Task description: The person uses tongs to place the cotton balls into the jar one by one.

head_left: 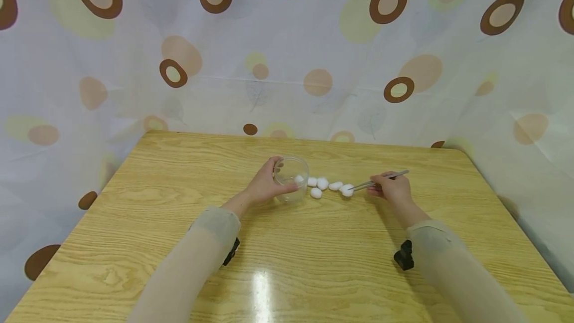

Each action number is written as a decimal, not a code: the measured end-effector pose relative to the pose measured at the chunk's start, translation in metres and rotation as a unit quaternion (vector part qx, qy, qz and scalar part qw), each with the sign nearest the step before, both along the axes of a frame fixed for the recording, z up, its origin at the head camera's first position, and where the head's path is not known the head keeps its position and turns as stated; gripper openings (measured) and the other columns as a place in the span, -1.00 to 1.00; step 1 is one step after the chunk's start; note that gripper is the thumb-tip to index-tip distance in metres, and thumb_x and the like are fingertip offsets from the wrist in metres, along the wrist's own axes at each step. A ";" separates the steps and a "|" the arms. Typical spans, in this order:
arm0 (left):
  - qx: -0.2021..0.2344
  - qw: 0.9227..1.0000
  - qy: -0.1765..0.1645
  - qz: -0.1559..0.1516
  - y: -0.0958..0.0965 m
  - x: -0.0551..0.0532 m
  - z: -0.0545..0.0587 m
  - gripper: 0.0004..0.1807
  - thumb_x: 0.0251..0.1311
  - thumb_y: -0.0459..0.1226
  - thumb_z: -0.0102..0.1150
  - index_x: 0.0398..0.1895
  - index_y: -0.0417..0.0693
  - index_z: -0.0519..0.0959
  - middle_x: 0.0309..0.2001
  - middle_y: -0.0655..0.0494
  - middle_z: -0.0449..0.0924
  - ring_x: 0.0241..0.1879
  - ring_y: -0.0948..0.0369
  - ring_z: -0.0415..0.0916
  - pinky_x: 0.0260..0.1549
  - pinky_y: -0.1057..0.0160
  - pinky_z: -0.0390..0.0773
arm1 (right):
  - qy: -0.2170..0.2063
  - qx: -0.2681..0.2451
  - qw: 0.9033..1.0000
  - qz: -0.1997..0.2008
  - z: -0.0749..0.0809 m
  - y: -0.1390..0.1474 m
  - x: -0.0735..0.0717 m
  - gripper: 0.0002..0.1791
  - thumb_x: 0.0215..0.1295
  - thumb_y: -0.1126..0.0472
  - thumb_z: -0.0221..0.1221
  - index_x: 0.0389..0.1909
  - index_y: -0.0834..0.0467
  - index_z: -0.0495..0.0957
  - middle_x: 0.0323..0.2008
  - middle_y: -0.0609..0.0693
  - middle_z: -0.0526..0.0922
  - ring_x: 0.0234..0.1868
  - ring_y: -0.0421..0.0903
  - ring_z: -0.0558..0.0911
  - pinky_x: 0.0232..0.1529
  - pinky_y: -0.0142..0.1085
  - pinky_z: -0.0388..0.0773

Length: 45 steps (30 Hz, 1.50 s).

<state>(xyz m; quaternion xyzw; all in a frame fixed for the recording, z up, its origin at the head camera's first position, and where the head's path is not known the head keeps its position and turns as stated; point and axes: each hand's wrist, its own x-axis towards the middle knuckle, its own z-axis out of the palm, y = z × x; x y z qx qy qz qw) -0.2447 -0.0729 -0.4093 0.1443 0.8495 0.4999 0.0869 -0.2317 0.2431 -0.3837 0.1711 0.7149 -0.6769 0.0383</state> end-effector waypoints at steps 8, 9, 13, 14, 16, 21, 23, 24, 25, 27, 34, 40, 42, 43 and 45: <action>-0.001 1.000 0.001 0.000 0.000 0.000 0.000 -0.03 0.03 -0.05 0.35 0.42 -0.07 0.00 0.38 -0.12 0.14 0.36 -0.01 0.13 0.26 -0.05 0.25 | 0.008 -0.010 1.000 0.002 0.003 0.002 0.001 -0.87 0.31 0.33 0.05 -0.32 0.23 0.27 -0.63 -0.14 0.55 -0.62 -0.31 0.62 -0.41 -0.45 0.61; -0.003 1.000 0.001 0.001 0.000 0.000 0.000 -0.03 0.03 -0.05 0.34 0.42 -0.06 0.00 0.38 -0.11 0.14 0.36 -0.01 0.13 0.26 -0.04 0.25 | 0.009 -0.012 1.000 0.003 0.003 0.002 0.001 -0.87 0.32 0.33 0.05 -0.32 0.23 0.27 -0.62 -0.14 0.55 -0.62 -0.31 0.62 -0.42 -0.46 0.61; -0.002 1.000 -0.002 0.002 0.000 0.000 0.001 -0.02 0.02 -0.06 0.35 0.43 -0.06 -0.01 0.38 -0.10 0.14 0.37 0.00 0.13 0.27 -0.04 0.25 | 0.009 -0.028 1.000 0.004 0.005 0.002 0.000 -0.87 0.31 0.34 0.05 -0.32 0.23 0.27 -0.63 -0.13 0.56 -0.63 -0.31 0.62 -0.45 -0.47 0.60; -0.002 1.000 -0.002 0.003 0.000 0.001 0.001 -0.02 0.02 -0.06 0.35 0.42 -0.06 0.00 0.38 -0.10 0.15 0.37 -0.01 0.13 0.27 -0.04 0.25 | 0.007 -0.031 0.999 0.003 0.005 0.003 0.000 -0.87 0.31 0.34 0.05 -0.32 0.23 0.27 -0.63 -0.12 0.56 -0.63 -0.30 0.62 -0.45 -0.47 0.60; 0.000 1.000 -0.003 0.002 0.000 0.000 0.001 -0.02 0.01 -0.06 0.36 0.42 -0.06 0.00 0.38 -0.11 0.14 0.37 -0.01 0.13 0.27 -0.04 0.24 | 0.004 -0.032 0.999 0.003 0.006 0.002 0.000 -0.88 0.31 0.33 0.05 -0.32 0.23 0.28 -0.64 -0.13 0.56 -0.63 -0.30 0.62 -0.45 -0.48 0.60; 0.005 1.000 -0.003 0.002 0.000 0.000 0.000 -0.02 0.02 -0.06 0.36 0.42 -0.06 0.00 0.39 -0.12 0.13 0.37 -0.01 0.12 0.27 -0.04 0.25 | -0.002 -0.029 1.000 0.006 0.010 0.001 -0.001 -0.90 0.33 0.31 0.04 -0.28 0.21 0.29 -0.65 -0.13 0.55 -0.62 -0.30 0.61 -0.43 -0.49 0.60; 0.008 1.000 -0.004 0.001 0.000 0.000 0.000 -0.02 0.02 -0.06 0.36 0.43 -0.06 -0.01 0.39 -0.12 0.13 0.37 -0.01 0.12 0.27 -0.04 0.25 | -0.001 -0.035 0.999 0.006 0.013 0.001 -0.001 -0.89 0.33 0.32 0.04 -0.29 0.21 0.28 -0.65 -0.13 0.55 -0.63 -0.30 0.61 -0.43 -0.49 0.60; 0.009 1.000 -0.004 0.001 0.000 0.000 0.000 -0.02 0.02 -0.07 0.36 0.42 -0.06 -0.01 0.39 -0.12 0.13 0.37 -0.01 0.12 0.27 -0.04 0.25 | -0.001 -0.041 0.999 0.006 0.014 0.000 -0.002 -0.89 0.33 0.33 0.04 -0.29 0.21 0.28 -0.65 -0.13 0.55 -0.63 -0.30 0.62 -0.44 -0.49 0.59; 0.009 1.000 -0.005 0.001 0.000 0.000 0.000 -0.02 0.02 -0.07 0.36 0.42 -0.05 -0.01 0.39 -0.12 0.13 0.37 0.00 0.12 0.27 -0.04 0.25 | -0.001 -0.046 0.999 0.005 0.016 0.000 -0.002 -0.89 0.32 0.33 0.04 -0.29 0.21 0.27 -0.65 -0.12 0.55 -0.63 -0.30 0.62 -0.44 -0.49 0.60; 0.007 1.000 -0.005 0.001 0.000 0.000 0.000 -0.02 0.02 -0.07 0.36 0.42 -0.05 0.00 0.39 -0.12 0.13 0.37 0.00 0.12 0.27 -0.04 0.25 | 0.000 -0.051 0.999 0.004 0.019 -0.001 -0.002 -0.89 0.32 0.33 0.04 -0.29 0.21 0.27 -0.65 -0.12 0.55 -0.62 -0.29 0.62 -0.44 -0.49 0.59; 0.005 1.000 -0.004 0.002 0.000 -0.001 0.000 -0.04 0.03 -0.06 0.35 0.42 -0.05 0.01 0.38 -0.10 0.14 0.36 0.00 0.13 0.27 -0.04 0.25 | 0.000 -0.065 0.998 0.005 0.026 -0.005 -0.002 -0.86 0.32 0.32 0.05 -0.30 0.19 0.24 -0.63 -0.12 0.55 -0.61 -0.28 0.62 -0.42 -0.48 0.60; 0.006 1.000 -0.007 0.003 0.000 -0.001 0.000 -0.04 0.03 -0.06 0.35 0.42 -0.04 0.01 0.38 -0.09 0.15 0.36 0.01 0.14 0.27 -0.03 0.25 | 0.000 -0.088 0.996 0.004 0.031 -0.008 -0.005 -0.83 0.31 0.33 0.06 -0.31 0.18 0.22 -0.63 -0.10 0.57 -0.60 -0.27 0.64 -0.43 -0.47 0.60; 0.005 1.000 -0.006 0.002 0.000 -0.001 0.000 -0.04 0.03 -0.06 0.35 0.42 -0.05 0.01 0.38 -0.09 0.14 0.36 0.01 0.14 0.27 -0.03 0.25 | -0.001 -0.098 0.995 0.004 0.033 -0.010 -0.005 -0.83 0.31 0.34 0.06 -0.32 0.17 0.21 -0.62 -0.09 0.57 -0.60 -0.26 0.64 -0.44 -0.46 0.60; 0.005 1.000 -0.004 0.002 0.000 -0.001 0.000 -0.04 0.03 -0.06 0.35 0.42 -0.05 0.01 0.39 -0.10 0.14 0.36 0.01 0.14 0.26 -0.04 0.25 | -0.001 -0.098 0.995 0.006 0.034 -0.010 -0.006 -0.83 0.31 0.34 0.05 -0.31 0.17 0.21 -0.62 -0.09 0.57 -0.60 -0.26 0.64 -0.44 -0.46 0.60; 0.004 1.000 -0.005 0.003 0.000 -0.001 0.000 -0.04 0.02 -0.05 0.35 0.42 -0.04 0.01 0.38 -0.08 0.15 0.36 0.01 0.14 0.27 -0.03 0.26 | -0.001 -0.098 0.995 0.009 0.036 -0.012 -0.006 -0.85 0.32 0.34 0.05 -0.29 0.18 0.23 -0.63 -0.09 0.58 -0.59 -0.26 0.64 -0.43 -0.47 0.60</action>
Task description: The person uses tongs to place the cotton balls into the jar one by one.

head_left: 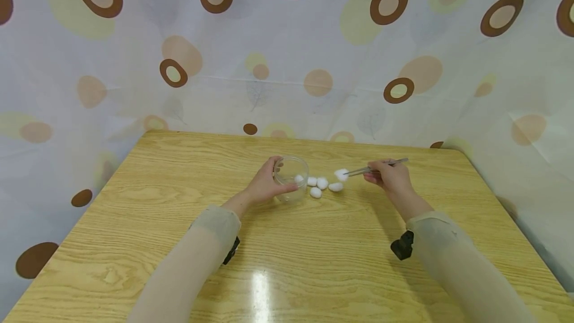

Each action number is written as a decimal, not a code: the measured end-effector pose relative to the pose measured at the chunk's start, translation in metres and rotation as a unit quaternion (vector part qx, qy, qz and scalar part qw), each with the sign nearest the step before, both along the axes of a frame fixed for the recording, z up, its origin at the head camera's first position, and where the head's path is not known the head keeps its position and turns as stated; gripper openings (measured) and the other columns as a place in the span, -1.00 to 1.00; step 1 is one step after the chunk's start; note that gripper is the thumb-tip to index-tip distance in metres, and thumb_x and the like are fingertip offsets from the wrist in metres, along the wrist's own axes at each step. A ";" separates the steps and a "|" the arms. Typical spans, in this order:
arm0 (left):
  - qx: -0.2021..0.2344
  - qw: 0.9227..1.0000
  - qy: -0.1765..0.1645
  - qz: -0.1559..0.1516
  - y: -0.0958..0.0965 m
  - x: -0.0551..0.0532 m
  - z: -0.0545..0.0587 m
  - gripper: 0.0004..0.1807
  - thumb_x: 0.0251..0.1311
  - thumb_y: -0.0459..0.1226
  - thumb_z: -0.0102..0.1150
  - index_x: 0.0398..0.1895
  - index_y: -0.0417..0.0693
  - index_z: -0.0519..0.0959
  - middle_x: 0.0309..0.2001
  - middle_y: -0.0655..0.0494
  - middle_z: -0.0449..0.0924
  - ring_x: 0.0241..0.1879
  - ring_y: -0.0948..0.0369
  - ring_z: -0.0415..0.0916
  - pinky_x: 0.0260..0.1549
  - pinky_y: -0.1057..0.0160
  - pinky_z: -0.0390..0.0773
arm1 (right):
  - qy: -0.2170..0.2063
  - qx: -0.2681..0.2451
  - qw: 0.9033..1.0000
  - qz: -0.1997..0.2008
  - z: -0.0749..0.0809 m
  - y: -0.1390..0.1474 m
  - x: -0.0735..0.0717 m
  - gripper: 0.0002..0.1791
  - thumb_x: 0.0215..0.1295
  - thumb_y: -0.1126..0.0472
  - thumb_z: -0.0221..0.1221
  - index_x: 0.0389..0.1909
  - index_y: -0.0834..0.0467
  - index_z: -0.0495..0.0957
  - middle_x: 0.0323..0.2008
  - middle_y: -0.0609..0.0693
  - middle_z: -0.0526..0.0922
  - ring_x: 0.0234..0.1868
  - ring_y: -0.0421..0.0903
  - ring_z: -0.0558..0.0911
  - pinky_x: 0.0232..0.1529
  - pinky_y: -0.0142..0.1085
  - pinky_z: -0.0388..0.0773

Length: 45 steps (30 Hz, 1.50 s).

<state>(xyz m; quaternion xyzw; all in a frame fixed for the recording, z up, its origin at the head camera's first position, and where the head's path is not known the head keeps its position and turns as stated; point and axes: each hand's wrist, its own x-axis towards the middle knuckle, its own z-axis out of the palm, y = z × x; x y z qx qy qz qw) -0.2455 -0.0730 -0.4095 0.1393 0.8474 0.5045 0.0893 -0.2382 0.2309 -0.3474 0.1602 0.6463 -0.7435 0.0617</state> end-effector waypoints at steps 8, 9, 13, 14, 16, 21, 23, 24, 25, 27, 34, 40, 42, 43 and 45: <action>-0.002 1.000 -0.003 0.003 0.000 -0.001 0.000 -0.04 0.02 -0.06 0.35 0.42 -0.03 0.01 0.37 -0.04 0.16 0.37 0.02 0.13 0.27 -0.02 0.25 | 0.007 0.013 1.000 0.009 0.008 -0.007 -0.001 -0.91 0.33 0.31 0.04 -0.25 0.19 0.31 -0.61 -0.11 0.59 -0.58 -0.26 0.64 -0.41 -0.47 0.60; -0.002 1.000 -0.003 0.003 0.000 0.000 0.001 -0.03 0.02 -0.06 0.35 0.42 -0.03 0.01 0.37 -0.04 0.16 0.37 0.02 0.13 0.27 -0.02 0.25 | 0.009 0.012 1.000 0.010 0.009 -0.008 -0.001 -0.91 0.33 0.31 0.04 -0.25 0.19 0.30 -0.61 -0.11 0.59 -0.58 -0.26 0.64 -0.41 -0.47 0.60; -0.001 1.000 -0.002 0.000 0.000 0.000 0.001 -0.03 0.02 -0.06 0.36 0.42 -0.04 0.01 0.38 -0.06 0.16 0.36 0.01 0.13 0.27 -0.03 0.25 | 0.013 0.000 1.000 0.014 0.015 -0.013 -0.001 -0.89 0.34 0.32 0.03 -0.27 0.19 0.26 -0.60 -0.10 0.58 -0.58 -0.27 0.64 -0.41 -0.48 0.60; -0.001 1.000 -0.003 0.000 0.000 0.000 0.001 -0.03 0.02 -0.06 0.36 0.42 -0.04 0.01 0.38 -0.06 0.16 0.36 0.01 0.13 0.28 -0.03 0.24 | 0.013 -0.002 1.000 0.014 0.016 -0.014 -0.001 -0.89 0.34 0.32 0.03 -0.28 0.19 0.26 -0.60 -0.10 0.58 -0.58 -0.26 0.64 -0.41 -0.48 0.60; 0.000 1.000 -0.001 -0.001 0.000 0.000 0.001 -0.03 0.02 -0.06 0.36 0.42 -0.04 0.01 0.38 -0.07 0.15 0.37 0.01 0.13 0.28 -0.03 0.24 | 0.011 -0.007 1.000 0.013 0.019 -0.017 -0.001 -0.88 0.33 0.33 0.03 -0.28 0.19 0.25 -0.60 -0.09 0.58 -0.58 -0.26 0.64 -0.41 -0.48 0.60; -0.001 1.000 -0.002 -0.002 0.001 0.001 0.002 -0.03 0.02 -0.06 0.35 0.42 -0.04 0.01 0.38 -0.06 0.15 0.37 0.01 0.12 0.28 -0.04 0.24 | 0.010 -0.008 1.000 0.010 0.022 -0.024 -0.004 -0.88 0.32 0.33 0.03 -0.29 0.18 0.26 -0.61 -0.09 0.58 -0.60 -0.26 0.64 -0.42 -0.48 0.60; -0.003 1.000 -0.003 -0.001 0.001 0.001 0.002 -0.03 0.02 -0.06 0.35 0.42 -0.04 0.01 0.38 -0.05 0.15 0.37 0.01 0.12 0.28 -0.03 0.24 | 0.013 -0.010 1.000 0.009 0.023 -0.028 -0.006 -0.88 0.32 0.34 0.04 -0.30 0.18 0.26 -0.62 -0.09 0.58 -0.60 -0.25 0.64 -0.43 -0.48 0.60; -0.003 1.000 -0.002 -0.001 0.001 0.001 0.003 -0.03 0.02 -0.06 0.35 0.42 -0.04 0.01 0.38 -0.05 0.15 0.37 0.01 0.12 0.28 -0.03 0.24 | 0.015 -0.012 1.000 0.008 0.023 -0.029 -0.006 -0.89 0.31 0.35 0.04 -0.30 0.18 0.27 -0.62 -0.09 0.58 -0.61 -0.25 0.64 -0.43 -0.47 0.60; -0.004 1.000 -0.002 0.000 0.001 0.001 0.003 -0.03 0.02 -0.06 0.35 0.42 -0.04 0.01 0.38 -0.05 0.16 0.37 0.02 0.12 0.28 -0.03 0.24 | 0.017 -0.016 1.000 0.008 0.024 -0.031 -0.007 -0.88 0.31 0.35 0.04 -0.30 0.19 0.27 -0.62 -0.08 0.58 -0.61 -0.24 0.64 -0.43 -0.47 0.60; -0.003 1.000 -0.003 0.000 0.001 0.001 0.003 -0.04 0.02 -0.06 0.35 0.42 -0.05 0.01 0.38 -0.06 0.15 0.38 0.01 0.12 0.28 -0.03 0.23 | 0.022 -0.021 1.000 0.006 0.025 -0.035 -0.008 -0.89 0.31 0.36 0.05 -0.30 0.19 0.28 -0.62 -0.07 0.58 -0.61 -0.24 0.65 -0.44 -0.47 0.61; 0.004 1.000 -0.006 -0.002 0.002 0.000 0.002 -0.04 0.02 -0.06 0.35 0.41 -0.05 0.01 0.39 -0.10 0.14 0.37 0.01 0.12 0.28 -0.04 0.23 | 0.034 -0.022 0.999 0.018 0.028 -0.049 -0.011 -0.92 0.33 0.36 0.03 -0.33 0.19 0.31 -0.62 -0.07 0.57 -0.60 -0.24 0.65 -0.44 -0.47 0.60; -0.001 1.000 -0.003 -0.002 0.003 -0.001 0.001 -0.04 0.02 -0.04 0.35 0.41 -0.03 0.02 0.38 -0.09 0.15 0.37 0.02 0.13 0.28 -0.02 0.24 | 0.035 -0.021 0.999 0.024 0.030 -0.061 -0.014 -0.90 0.32 0.36 0.03 -0.35 0.20 0.29 -0.62 -0.07 0.56 -0.61 -0.24 0.63 -0.46 -0.48 0.59; 0.000 1.000 0.000 -0.002 0.003 -0.001 0.000 -0.04 0.02 -0.05 0.35 0.41 -0.04 0.02 0.38 -0.09 0.15 0.37 0.01 0.13 0.27 -0.03 0.25 | 0.035 -0.018 0.999 0.024 0.030 -0.064 -0.016 -0.89 0.32 0.36 0.03 -0.34 0.20 0.28 -0.64 -0.07 0.57 -0.62 -0.25 0.63 -0.47 -0.48 0.59; 0.000 1.000 0.001 -0.002 0.003 -0.001 0.000 -0.04 0.01 -0.05 0.36 0.41 -0.04 0.02 0.38 -0.09 0.15 0.37 0.01 0.13 0.27 -0.03 0.25 | 0.034 -0.015 0.999 0.023 0.030 -0.066 -0.016 -0.89 0.32 0.36 0.03 -0.35 0.19 0.28 -0.64 -0.08 0.57 -0.63 -0.25 0.63 -0.47 -0.48 0.59; 0.002 1.000 0.000 -0.003 0.003 0.000 0.001 -0.04 0.02 -0.05 0.36 0.41 -0.04 0.02 0.38 -0.09 0.14 0.37 0.01 0.13 0.27 -0.03 0.26 | 0.031 -0.012 0.999 0.021 0.030 -0.069 -0.018 -0.88 0.32 0.35 0.04 -0.35 0.18 0.28 -0.66 -0.08 0.57 -0.64 -0.25 0.62 -0.49 -0.48 0.59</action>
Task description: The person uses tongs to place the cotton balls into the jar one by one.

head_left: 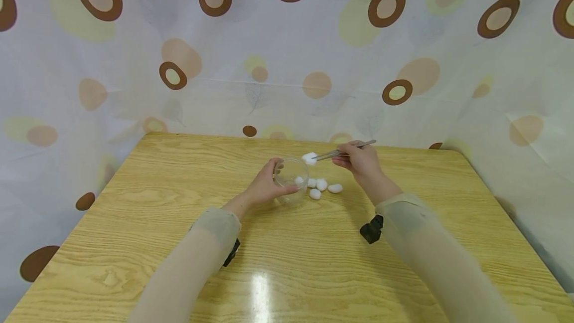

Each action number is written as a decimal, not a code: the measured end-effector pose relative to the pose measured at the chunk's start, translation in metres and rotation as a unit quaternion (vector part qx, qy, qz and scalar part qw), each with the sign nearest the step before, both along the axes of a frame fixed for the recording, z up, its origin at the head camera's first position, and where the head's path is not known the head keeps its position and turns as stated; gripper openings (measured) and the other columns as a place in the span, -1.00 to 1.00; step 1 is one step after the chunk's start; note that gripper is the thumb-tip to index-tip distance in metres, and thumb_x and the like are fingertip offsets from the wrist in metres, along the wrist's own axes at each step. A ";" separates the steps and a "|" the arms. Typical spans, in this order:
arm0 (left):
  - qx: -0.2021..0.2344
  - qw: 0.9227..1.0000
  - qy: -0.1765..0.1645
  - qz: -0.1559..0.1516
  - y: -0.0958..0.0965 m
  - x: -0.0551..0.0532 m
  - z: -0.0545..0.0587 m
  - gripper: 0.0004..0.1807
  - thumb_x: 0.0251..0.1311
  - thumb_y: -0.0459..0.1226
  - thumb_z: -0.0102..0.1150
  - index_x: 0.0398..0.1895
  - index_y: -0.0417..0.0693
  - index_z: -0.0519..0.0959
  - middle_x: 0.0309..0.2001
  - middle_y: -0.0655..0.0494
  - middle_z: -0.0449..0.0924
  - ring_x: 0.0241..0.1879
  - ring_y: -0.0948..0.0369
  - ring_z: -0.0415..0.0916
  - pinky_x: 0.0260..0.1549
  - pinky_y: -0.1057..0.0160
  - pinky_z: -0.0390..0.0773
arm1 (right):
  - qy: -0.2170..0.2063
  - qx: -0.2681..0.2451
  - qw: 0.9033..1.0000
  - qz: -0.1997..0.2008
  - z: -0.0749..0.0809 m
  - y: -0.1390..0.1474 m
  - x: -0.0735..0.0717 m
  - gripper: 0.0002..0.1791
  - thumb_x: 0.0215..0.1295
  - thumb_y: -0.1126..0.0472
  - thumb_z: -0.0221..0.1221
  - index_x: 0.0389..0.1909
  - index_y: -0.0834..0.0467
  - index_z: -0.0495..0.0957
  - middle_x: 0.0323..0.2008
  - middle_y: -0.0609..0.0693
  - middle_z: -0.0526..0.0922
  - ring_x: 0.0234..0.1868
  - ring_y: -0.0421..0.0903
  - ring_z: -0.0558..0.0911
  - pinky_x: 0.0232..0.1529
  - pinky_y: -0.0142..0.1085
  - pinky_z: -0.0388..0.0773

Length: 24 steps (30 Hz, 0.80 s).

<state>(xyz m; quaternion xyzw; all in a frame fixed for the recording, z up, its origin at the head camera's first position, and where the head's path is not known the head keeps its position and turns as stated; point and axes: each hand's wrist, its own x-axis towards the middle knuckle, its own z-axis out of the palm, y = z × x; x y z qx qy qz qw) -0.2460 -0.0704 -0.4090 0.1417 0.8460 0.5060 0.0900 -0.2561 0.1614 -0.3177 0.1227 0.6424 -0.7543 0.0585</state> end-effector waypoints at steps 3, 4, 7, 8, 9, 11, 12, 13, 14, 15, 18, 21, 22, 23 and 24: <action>0.002 1.000 -0.004 -0.001 0.000 0.001 0.000 -0.05 0.02 -0.05 0.35 0.41 -0.04 0.02 0.39 -0.09 0.13 0.38 0.01 0.11 0.27 -0.03 0.25 | -0.002 0.002 1.000 -0.003 -0.001 -0.005 -0.002 -0.88 0.31 0.35 0.05 -0.35 0.18 0.28 -0.67 -0.08 0.57 -0.65 -0.25 0.62 -0.50 -0.48 0.59; 0.003 1.000 -0.005 -0.001 0.000 0.001 0.001 -0.05 0.03 -0.06 0.35 0.41 -0.04 0.02 0.39 -0.09 0.13 0.38 0.01 0.11 0.28 -0.04 0.24 | -0.003 0.004 1.000 -0.003 -0.001 -0.006 -0.002 -0.88 0.31 0.35 0.05 -0.36 0.18 0.28 -0.67 -0.08 0.57 -0.65 -0.25 0.62 -0.50 -0.48 0.59; 0.003 1.000 -0.007 -0.002 0.000 0.001 0.001 -0.06 0.04 -0.06 0.34 0.41 -0.04 0.01 0.40 -0.09 0.12 0.38 0.01 0.10 0.28 -0.04 0.23 | -0.002 0.005 1.000 -0.002 -0.001 -0.011 -0.002 -0.88 0.31 0.36 0.05 -0.36 0.17 0.29 -0.66 -0.08 0.57 -0.65 -0.25 0.62 -0.49 -0.48 0.59; 0.004 1.000 -0.007 -0.002 0.000 0.001 0.001 -0.05 0.04 -0.06 0.34 0.41 -0.04 0.01 0.40 -0.09 0.12 0.38 0.01 0.10 0.28 -0.05 0.23 | -0.002 0.005 1.000 -0.001 -0.002 -0.012 -0.003 -0.88 0.30 0.36 0.05 -0.37 0.17 0.29 -0.66 -0.08 0.57 -0.65 -0.25 0.62 -0.49 -0.48 0.59; 0.003 1.000 -0.007 -0.003 0.000 0.001 0.001 -0.05 0.04 -0.06 0.34 0.41 -0.04 0.01 0.40 -0.09 0.12 0.38 0.01 0.10 0.28 -0.05 0.23 | -0.001 0.003 1.000 0.001 -0.002 -0.013 -0.003 -0.88 0.30 0.36 0.05 -0.37 0.17 0.29 -0.66 -0.07 0.57 -0.65 -0.25 0.62 -0.49 -0.47 0.59; 0.002 1.000 -0.009 -0.001 0.000 0.001 0.001 -0.05 0.04 -0.06 0.34 0.41 -0.03 0.01 0.40 -0.08 0.12 0.38 0.02 0.11 0.29 -0.03 0.22 | 0.000 0.002 1.000 0.002 -0.003 -0.015 -0.003 -0.87 0.30 0.37 0.05 -0.39 0.17 0.29 -0.66 -0.07 0.57 -0.65 -0.24 0.62 -0.49 -0.47 0.59; 0.001 1.000 -0.008 0.000 0.000 0.001 0.002 -0.05 0.03 -0.05 0.34 0.41 -0.03 0.01 0.39 -0.08 0.13 0.38 0.02 0.11 0.29 -0.03 0.22 | 0.000 0.002 1.000 0.002 -0.004 -0.017 -0.004 -0.86 0.30 0.37 0.06 -0.39 0.17 0.29 -0.65 -0.06 0.56 -0.65 -0.24 0.62 -0.49 -0.47 0.59; 0.001 1.000 -0.008 0.001 0.000 0.001 0.002 -0.05 0.03 -0.06 0.34 0.41 -0.03 0.02 0.39 -0.08 0.13 0.38 0.02 0.11 0.29 -0.03 0.22 | 0.000 0.002 1.000 0.002 -0.005 -0.017 -0.004 -0.86 0.30 0.37 0.06 -0.39 0.17 0.29 -0.65 -0.06 0.56 -0.65 -0.24 0.62 -0.49 -0.47 0.59; 0.000 1.000 -0.008 0.002 0.001 0.001 0.002 -0.05 0.03 -0.06 0.34 0.41 -0.03 0.02 0.39 -0.08 0.14 0.38 0.02 0.12 0.29 -0.03 0.22 | 0.000 0.000 1.000 0.002 -0.005 -0.018 -0.005 -0.86 0.29 0.38 0.06 -0.39 0.18 0.29 -0.65 -0.06 0.56 -0.66 -0.24 0.62 -0.50 -0.47 0.59; -0.001 1.000 -0.008 0.003 0.001 0.001 0.002 -0.06 0.03 -0.06 0.34 0.41 -0.04 0.02 0.39 -0.09 0.14 0.37 0.01 0.12 0.28 -0.03 0.23 | 0.001 0.001 1.000 0.002 -0.006 -0.020 -0.005 -0.86 0.29 0.38 0.06 -0.39 0.18 0.29 -0.65 -0.06 0.55 -0.66 -0.24 0.62 -0.51 -0.47 0.59; -0.001 1.000 -0.006 0.006 0.001 0.001 0.003 -0.06 0.03 -0.08 0.34 0.40 -0.07 0.02 0.38 -0.09 0.16 0.37 0.00 0.13 0.27 -0.04 0.24 | 0.002 0.005 1.000 0.000 -0.008 -0.022 -0.006 -0.87 0.29 0.38 0.06 -0.38 0.19 0.30 -0.65 -0.06 0.55 -0.66 -0.25 0.61 -0.51 -0.48 0.59; -0.002 1.000 -0.006 0.010 0.001 0.002 0.003 -0.06 0.03 -0.08 0.35 0.40 -0.07 0.03 0.37 -0.08 0.18 0.36 -0.01 0.14 0.26 -0.04 0.26 | 0.004 0.009 1.000 -0.002 -0.010 -0.025 -0.007 -0.89 0.29 0.39 0.06 -0.38 0.20 0.32 -0.64 -0.06 0.55 -0.66 -0.25 0.61 -0.51 -0.47 0.59; -0.002 1.000 -0.005 0.010 0.001 0.002 0.003 -0.06 0.03 -0.09 0.35 0.40 -0.08 0.03 0.36 -0.07 0.18 0.36 -0.01 0.14 0.26 -0.04 0.26 | 0.004 0.011 1.000 -0.003 -0.011 -0.026 -0.007 -0.89 0.29 0.39 0.07 -0.38 0.20 0.32 -0.64 -0.06 0.55 -0.66 -0.25 0.61 -0.51 -0.47 0.59; -0.002 1.000 -0.005 0.011 0.001 0.002 0.003 -0.06 0.03 -0.09 0.35 0.40 -0.08 0.03 0.36 -0.07 0.19 0.35 -0.01 0.15 0.26 -0.03 0.26 | 0.004 0.012 1.000 -0.005 -0.012 -0.027 -0.007 -0.89 0.28 0.39 0.07 -0.38 0.20 0.32 -0.64 -0.06 0.55 -0.67 -0.25 0.61 -0.51 -0.47 0.59; -0.002 1.000 -0.005 0.011 0.001 0.002 0.003 -0.06 0.03 -0.09 0.35 0.40 -0.08 0.03 0.36 -0.07 0.19 0.35 -0.01 0.15 0.26 -0.03 0.26 | 0.004 0.012 1.000 -0.006 -0.012 -0.027 -0.007 -0.89 0.29 0.39 0.07 -0.38 0.20 0.33 -0.64 -0.06 0.55 -0.66 -0.25 0.61 -0.51 -0.47 0.59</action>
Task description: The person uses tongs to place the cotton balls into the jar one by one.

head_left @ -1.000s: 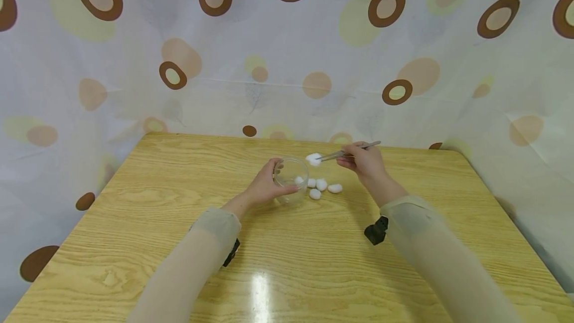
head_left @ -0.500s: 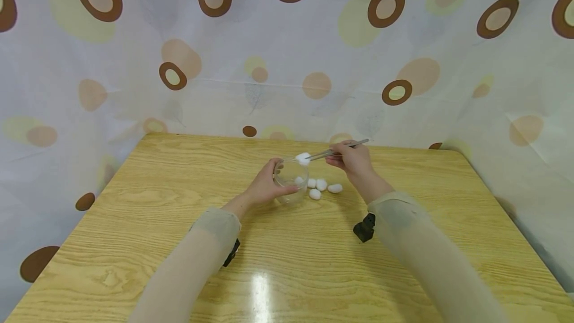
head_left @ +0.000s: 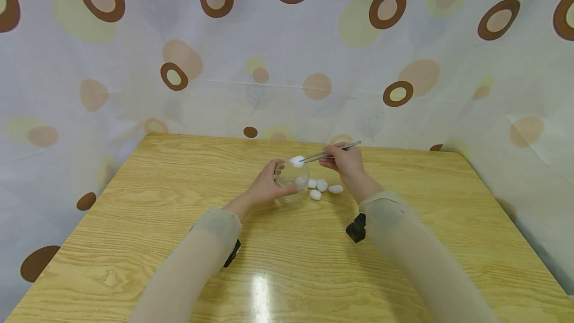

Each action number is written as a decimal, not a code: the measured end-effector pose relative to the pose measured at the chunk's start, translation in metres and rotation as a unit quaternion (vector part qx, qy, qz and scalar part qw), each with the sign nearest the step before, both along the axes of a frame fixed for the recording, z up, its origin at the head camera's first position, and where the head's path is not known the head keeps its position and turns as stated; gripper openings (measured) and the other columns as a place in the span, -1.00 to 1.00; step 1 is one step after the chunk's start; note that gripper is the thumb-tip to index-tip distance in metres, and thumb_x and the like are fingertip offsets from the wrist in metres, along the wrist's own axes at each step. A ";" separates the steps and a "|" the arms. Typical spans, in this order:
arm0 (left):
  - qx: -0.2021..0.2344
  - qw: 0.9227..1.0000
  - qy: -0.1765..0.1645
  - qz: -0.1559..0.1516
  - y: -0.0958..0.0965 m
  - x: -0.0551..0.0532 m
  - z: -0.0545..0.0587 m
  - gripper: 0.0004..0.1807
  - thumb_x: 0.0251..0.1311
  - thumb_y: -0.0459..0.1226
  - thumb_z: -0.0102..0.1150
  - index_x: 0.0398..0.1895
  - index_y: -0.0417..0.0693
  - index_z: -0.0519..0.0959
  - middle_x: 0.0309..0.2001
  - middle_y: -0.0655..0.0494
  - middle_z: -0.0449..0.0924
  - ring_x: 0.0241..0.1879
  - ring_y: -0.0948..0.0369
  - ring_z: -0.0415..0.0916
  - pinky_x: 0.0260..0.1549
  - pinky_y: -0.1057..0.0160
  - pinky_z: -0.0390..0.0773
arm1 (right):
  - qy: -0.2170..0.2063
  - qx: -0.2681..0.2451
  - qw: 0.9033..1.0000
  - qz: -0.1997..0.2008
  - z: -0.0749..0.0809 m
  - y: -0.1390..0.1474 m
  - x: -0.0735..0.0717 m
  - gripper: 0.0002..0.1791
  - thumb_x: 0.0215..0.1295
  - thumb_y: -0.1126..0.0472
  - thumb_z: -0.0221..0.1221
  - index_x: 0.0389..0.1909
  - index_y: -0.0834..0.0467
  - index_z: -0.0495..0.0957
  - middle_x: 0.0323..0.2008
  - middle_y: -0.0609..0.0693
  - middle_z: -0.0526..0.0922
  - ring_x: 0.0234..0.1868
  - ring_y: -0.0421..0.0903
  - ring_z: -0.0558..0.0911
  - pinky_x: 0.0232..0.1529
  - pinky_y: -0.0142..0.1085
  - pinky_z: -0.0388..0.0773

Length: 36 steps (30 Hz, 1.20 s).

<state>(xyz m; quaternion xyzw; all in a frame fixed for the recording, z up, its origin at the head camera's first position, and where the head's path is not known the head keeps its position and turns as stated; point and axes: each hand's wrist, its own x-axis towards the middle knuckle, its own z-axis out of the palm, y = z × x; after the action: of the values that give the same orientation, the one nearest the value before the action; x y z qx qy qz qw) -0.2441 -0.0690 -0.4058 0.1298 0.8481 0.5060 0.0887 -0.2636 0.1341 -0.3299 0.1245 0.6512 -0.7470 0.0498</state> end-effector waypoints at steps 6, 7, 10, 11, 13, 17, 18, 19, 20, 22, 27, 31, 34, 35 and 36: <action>0.003 1.000 -0.007 0.000 0.000 0.000 -0.001 -0.05 0.02 -0.09 0.36 0.40 -0.06 0.02 0.37 -0.08 0.17 0.36 0.00 0.14 0.27 -0.03 0.25 | -0.002 0.012 1.000 -0.003 -0.003 -0.003 -0.001 -0.89 0.28 0.38 0.07 -0.38 0.19 0.34 -0.62 -0.07 0.56 -0.66 -0.25 0.61 -0.51 -0.48 0.58; 0.003 1.000 -0.008 0.000 0.000 0.000 -0.001 -0.05 0.02 -0.08 0.36 0.41 -0.06 0.02 0.37 -0.08 0.17 0.36 0.00 0.14 0.27 -0.03 0.25 | -0.003 0.014 1.000 -0.003 -0.004 -0.003 -0.002 -0.89 0.28 0.38 0.07 -0.38 0.19 0.34 -0.62 -0.07 0.56 -0.66 -0.25 0.61 -0.51 -0.48 0.58; 0.004 1.000 -0.009 0.000 -0.001 -0.001 -0.001 -0.05 0.02 -0.09 0.36 0.41 -0.05 0.03 0.37 -0.08 0.17 0.36 0.00 0.14 0.27 -0.03 0.25 | -0.004 0.014 1.000 -0.001 -0.005 -0.004 -0.002 -0.90 0.28 0.38 0.07 -0.37 0.19 0.34 -0.62 -0.07 0.55 -0.66 -0.25 0.60 -0.51 -0.48 0.59; 0.004 1.000 -0.009 0.000 -0.001 -0.001 -0.001 -0.05 0.01 -0.08 0.36 0.40 -0.05 0.03 0.37 -0.07 0.17 0.36 0.00 0.14 0.27 -0.02 0.25 | -0.004 0.013 1.000 0.000 -0.005 -0.004 -0.002 -0.90 0.28 0.38 0.07 -0.37 0.19 0.33 -0.63 -0.06 0.55 -0.67 -0.25 0.60 -0.51 -0.48 0.59; 0.004 1.000 -0.008 0.001 -0.001 -0.001 -0.002 -0.06 0.02 -0.09 0.36 0.40 -0.05 0.03 0.37 -0.07 0.17 0.35 0.00 0.15 0.26 -0.02 0.26 | -0.004 0.013 1.000 0.002 -0.005 -0.004 -0.002 -0.90 0.28 0.38 0.07 -0.37 0.19 0.33 -0.63 -0.06 0.55 -0.67 -0.25 0.60 -0.51 -0.47 0.59; 0.002 1.000 -0.008 0.002 0.000 -0.001 -0.001 -0.06 0.02 -0.08 0.36 0.41 -0.04 0.03 0.37 -0.05 0.17 0.35 0.01 0.15 0.26 -0.01 0.27 | -0.003 0.021 1.000 0.004 -0.005 -0.004 -0.001 -0.90 0.29 0.36 0.07 -0.37 0.18 0.34 -0.60 -0.06 0.53 -0.67 -0.26 0.60 -0.50 -0.47 0.59; 0.001 1.000 -0.006 0.001 0.000 -0.001 -0.001 -0.06 0.02 -0.08 0.36 0.41 -0.04 0.03 0.37 -0.05 0.17 0.35 0.01 0.16 0.25 -0.01 0.27 | -0.003 0.025 1.000 0.005 -0.005 -0.004 0.000 -0.90 0.29 0.35 0.08 -0.37 0.17 0.34 -0.60 -0.06 0.52 -0.68 -0.26 0.60 -0.50 -0.48 0.59; 0.001 1.000 -0.003 0.001 0.000 -0.001 -0.001 -0.05 0.01 -0.08 0.36 0.40 -0.05 0.03 0.37 -0.06 0.18 0.35 0.01 0.16 0.25 -0.02 0.27 | -0.002 0.028 1.000 0.005 -0.005 -0.005 0.000 -0.90 0.29 0.35 0.08 -0.37 0.17 0.34 -0.60 -0.06 0.52 -0.68 -0.27 0.59 -0.50 -0.48 0.59; 0.000 1.000 -0.002 0.001 0.000 -0.001 -0.001 -0.05 0.01 -0.07 0.36 0.40 -0.05 0.03 0.36 -0.06 0.18 0.34 0.00 0.16 0.25 -0.02 0.28 | -0.001 0.030 1.000 0.006 -0.005 -0.005 0.001 -0.90 0.29 0.34 0.08 -0.37 0.17 0.34 -0.59 -0.06 0.51 -0.68 -0.27 0.59 -0.50 -0.48 0.59; 0.000 1.000 0.000 0.000 0.000 -0.001 -0.001 -0.05 0.01 -0.07 0.36 0.40 -0.05 0.03 0.37 -0.07 0.18 0.35 0.00 0.16 0.25 -0.02 0.28 | 0.000 0.032 0.999 0.007 -0.004 -0.005 0.001 -0.89 0.29 0.33 0.08 -0.37 0.16 0.33 -0.59 -0.06 0.51 -0.68 -0.27 0.59 -0.50 -0.48 0.58; 0.002 1.000 0.004 -0.002 -0.001 0.000 -0.002 -0.06 0.02 -0.07 0.35 0.40 -0.06 0.03 0.36 -0.08 0.17 0.34 -0.01 0.16 0.24 -0.02 0.29 | -0.002 0.030 1.000 0.006 -0.004 -0.004 0.002 -0.90 0.29 0.32 0.09 -0.36 0.16 0.34 -0.55 -0.04 0.52 -0.67 -0.27 0.59 -0.49 -0.48 0.59; 0.006 1.000 0.002 -0.004 -0.001 0.000 -0.002 -0.06 0.02 -0.07 0.35 0.40 -0.07 0.03 0.37 -0.10 0.17 0.35 -0.01 0.16 0.24 -0.02 0.29 | -0.011 0.036 0.999 0.000 -0.004 -0.003 0.002 -0.92 0.30 0.28 0.10 -0.30 0.14 0.37 -0.48 -0.02 0.53 -0.64 -0.26 0.60 -0.48 -0.48 0.59; 0.012 1.000 0.000 -0.008 -0.001 0.000 -0.002 -0.06 0.02 -0.08 0.35 0.41 -0.07 0.03 0.37 -0.12 0.15 0.35 -0.02 0.14 0.23 -0.02 0.30 | -0.016 0.038 0.999 -0.006 -0.004 -0.001 0.001 -0.92 0.30 0.26 0.10 -0.26 0.12 0.39 -0.46 -0.03 0.53 -0.61 -0.25 0.60 -0.46 -0.47 0.59; 0.014 1.000 -0.001 -0.009 -0.001 0.000 -0.002 -0.06 0.03 -0.09 0.35 0.41 -0.07 0.03 0.38 -0.12 0.14 0.36 -0.03 0.13 0.23 -0.02 0.30 | -0.017 0.037 0.999 -0.008 -0.005 -0.001 0.001 -0.92 0.29 0.26 0.10 -0.26 0.12 0.39 -0.46 -0.03 0.53 -0.61 -0.25 0.60 -0.46 -0.47 0.60; 0.016 1.000 -0.001 -0.010 -0.001 0.000 -0.002 -0.06 0.02 -0.09 0.35 0.41 -0.06 0.03 0.38 -0.12 0.14 0.36 -0.03 0.13 0.23 -0.02 0.30 | -0.018 0.035 0.999 -0.009 -0.004 0.000 0.001 -0.91 0.29 0.27 0.11 -0.25 0.13 0.39 -0.47 -0.03 0.53 -0.61 -0.25 0.61 -0.45 -0.47 0.60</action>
<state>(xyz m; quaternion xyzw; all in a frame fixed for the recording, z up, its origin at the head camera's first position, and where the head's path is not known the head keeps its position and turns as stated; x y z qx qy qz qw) -0.2443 -0.0703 -0.4074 0.1386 0.8386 0.5185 0.0928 -0.2631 0.1343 -0.3343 0.1453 0.6744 -0.7222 0.0501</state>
